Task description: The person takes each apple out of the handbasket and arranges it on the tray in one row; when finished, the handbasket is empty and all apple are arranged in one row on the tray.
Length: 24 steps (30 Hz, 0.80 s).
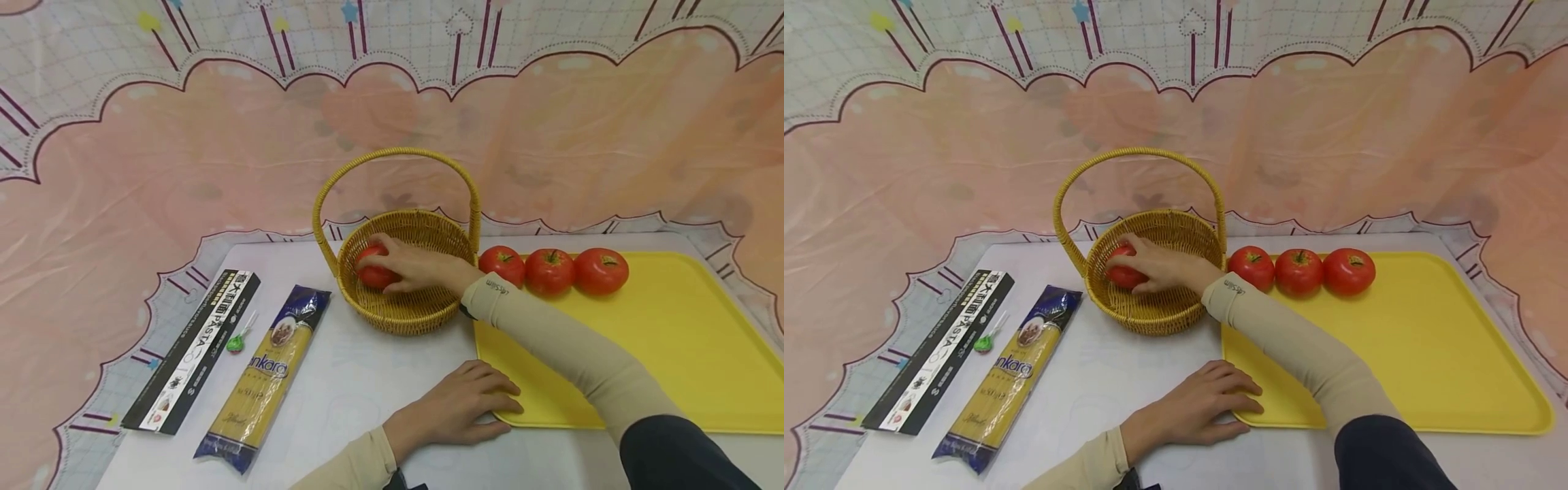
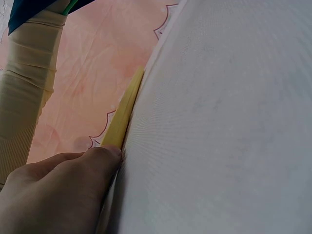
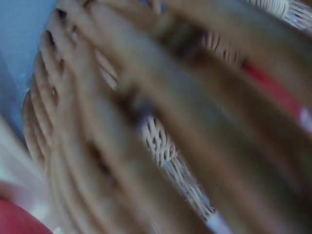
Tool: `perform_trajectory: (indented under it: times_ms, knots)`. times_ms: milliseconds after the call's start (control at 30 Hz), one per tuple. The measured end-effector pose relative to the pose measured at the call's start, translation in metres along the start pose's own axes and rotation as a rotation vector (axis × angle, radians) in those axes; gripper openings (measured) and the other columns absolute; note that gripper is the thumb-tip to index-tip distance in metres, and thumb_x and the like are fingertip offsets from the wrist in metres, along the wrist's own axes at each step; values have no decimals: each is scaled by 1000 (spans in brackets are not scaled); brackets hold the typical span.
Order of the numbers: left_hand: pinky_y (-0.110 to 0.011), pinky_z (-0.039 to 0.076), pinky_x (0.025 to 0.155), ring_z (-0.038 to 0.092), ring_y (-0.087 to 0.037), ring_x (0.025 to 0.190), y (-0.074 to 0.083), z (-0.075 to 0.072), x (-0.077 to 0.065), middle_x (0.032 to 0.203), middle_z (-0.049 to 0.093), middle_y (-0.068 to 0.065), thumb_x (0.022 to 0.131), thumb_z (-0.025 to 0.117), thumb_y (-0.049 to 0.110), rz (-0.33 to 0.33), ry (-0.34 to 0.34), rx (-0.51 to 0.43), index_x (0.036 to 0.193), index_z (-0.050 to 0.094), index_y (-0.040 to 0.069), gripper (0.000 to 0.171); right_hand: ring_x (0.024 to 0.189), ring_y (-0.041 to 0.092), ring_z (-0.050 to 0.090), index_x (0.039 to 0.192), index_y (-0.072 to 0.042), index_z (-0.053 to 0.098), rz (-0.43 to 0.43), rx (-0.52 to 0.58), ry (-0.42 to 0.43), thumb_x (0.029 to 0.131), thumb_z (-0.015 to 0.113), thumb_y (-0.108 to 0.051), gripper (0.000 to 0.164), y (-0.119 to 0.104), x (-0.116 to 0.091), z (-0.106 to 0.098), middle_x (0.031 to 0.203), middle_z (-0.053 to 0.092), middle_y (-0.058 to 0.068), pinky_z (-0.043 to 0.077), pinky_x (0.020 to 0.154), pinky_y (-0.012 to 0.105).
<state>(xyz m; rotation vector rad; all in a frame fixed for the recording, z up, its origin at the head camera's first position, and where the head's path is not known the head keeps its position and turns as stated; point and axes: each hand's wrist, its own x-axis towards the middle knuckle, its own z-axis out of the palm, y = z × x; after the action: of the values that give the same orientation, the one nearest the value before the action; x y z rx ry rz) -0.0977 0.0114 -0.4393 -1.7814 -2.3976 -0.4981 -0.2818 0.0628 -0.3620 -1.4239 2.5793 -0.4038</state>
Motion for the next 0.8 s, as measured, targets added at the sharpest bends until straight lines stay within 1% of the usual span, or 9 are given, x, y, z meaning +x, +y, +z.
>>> perform_trajectory:
  times_ms: [167,267,400,533,667,800]
  knots:
    - [-22,26,111,43,-4,122,0,-1,-1,128,54,12,96,50,42,-1,-1,-17,120,62,31,29,141,36,23,143,-33,32,14,-2,-61,85,68,-40,68,-1,-2,-2,156,5,10,33,110,50]
    - [-22,26,111,43,-4,122,0,-2,-1,128,54,12,96,49,42,-1,-2,-23,120,61,30,29,141,35,22,145,-37,29,38,30,-83,86,67,-40,71,-1,-4,-1,156,2,7,30,111,50]
    - [-22,25,111,43,-4,122,1,-2,-1,128,54,12,96,49,43,0,-2,-18,120,61,30,29,138,36,27,145,-38,29,47,56,-68,85,68,-41,72,0,-3,2,155,2,6,33,110,50]
    - [-22,24,112,43,-4,123,1,-3,-1,129,54,12,96,49,43,1,-5,-17,120,61,30,30,137,35,27,141,-36,36,38,64,-37,85,69,-37,65,-1,-2,4,154,7,5,35,107,51]
    - [-22,24,112,43,-4,123,0,-4,0,129,54,12,96,50,42,5,-6,-11,121,61,30,30,137,33,26,136,-36,43,22,45,-8,84,71,-33,58,-2,0,6,153,12,3,37,105,51]
    - [-22,24,113,43,-5,124,1,-5,-1,129,54,12,96,50,43,3,-11,-4,120,61,30,30,135,33,28,133,-37,46,-3,19,25,83,72,-35,57,-3,0,10,151,17,2,42,100,51]
